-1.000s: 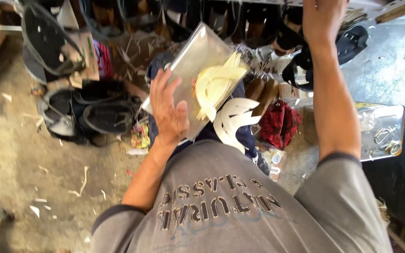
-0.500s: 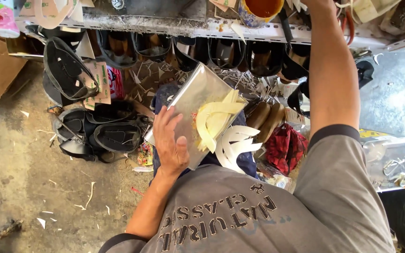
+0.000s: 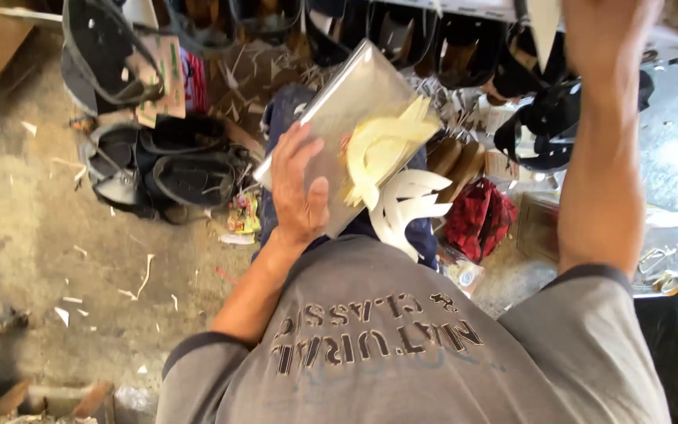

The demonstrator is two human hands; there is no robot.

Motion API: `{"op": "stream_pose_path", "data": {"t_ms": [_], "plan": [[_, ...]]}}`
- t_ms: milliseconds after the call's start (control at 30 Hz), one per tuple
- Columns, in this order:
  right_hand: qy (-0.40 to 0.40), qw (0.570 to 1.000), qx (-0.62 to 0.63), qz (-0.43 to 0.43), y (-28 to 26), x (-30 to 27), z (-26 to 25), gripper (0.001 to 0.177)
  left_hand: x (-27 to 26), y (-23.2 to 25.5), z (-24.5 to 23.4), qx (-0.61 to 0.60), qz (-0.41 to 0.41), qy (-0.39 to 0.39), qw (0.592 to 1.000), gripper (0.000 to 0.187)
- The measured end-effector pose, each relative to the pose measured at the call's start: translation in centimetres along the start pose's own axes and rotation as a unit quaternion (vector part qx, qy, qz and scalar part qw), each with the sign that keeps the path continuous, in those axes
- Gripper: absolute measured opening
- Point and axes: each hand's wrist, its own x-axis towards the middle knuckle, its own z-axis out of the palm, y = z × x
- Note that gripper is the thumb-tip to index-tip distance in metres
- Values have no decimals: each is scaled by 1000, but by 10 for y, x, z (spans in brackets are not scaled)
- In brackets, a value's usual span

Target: Applying glue to small leather components by pressing them onto a glue-covered metal tray

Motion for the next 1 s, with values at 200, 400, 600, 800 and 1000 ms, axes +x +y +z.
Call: {"op": "stream_pose_path", "data": {"t_ms": [200, 400, 600, 800, 1000], "plan": [[-67, 980, 176, -58, -177, -97, -12, 73, 12, 59, -22, -135, 9, -77, 988, 45], [-173, 893, 415, -14, -218, -116, 16, 67, 19, 79, -13, -248, -181, -99, 947, 60], [-87, 920, 383, 0, -178, -96, 15, 89, 21, 57, -12, -284, -238, -53, 927, 33], [-159, 875, 455, 43, -176, -81, 25, 93, 12, 47, -14, -224, -194, -72, 952, 47], [-136, 979, 151, 14, -157, -96, 52, 109, 0, 18, -16, -1, 8, -69, 998, 53]]}}
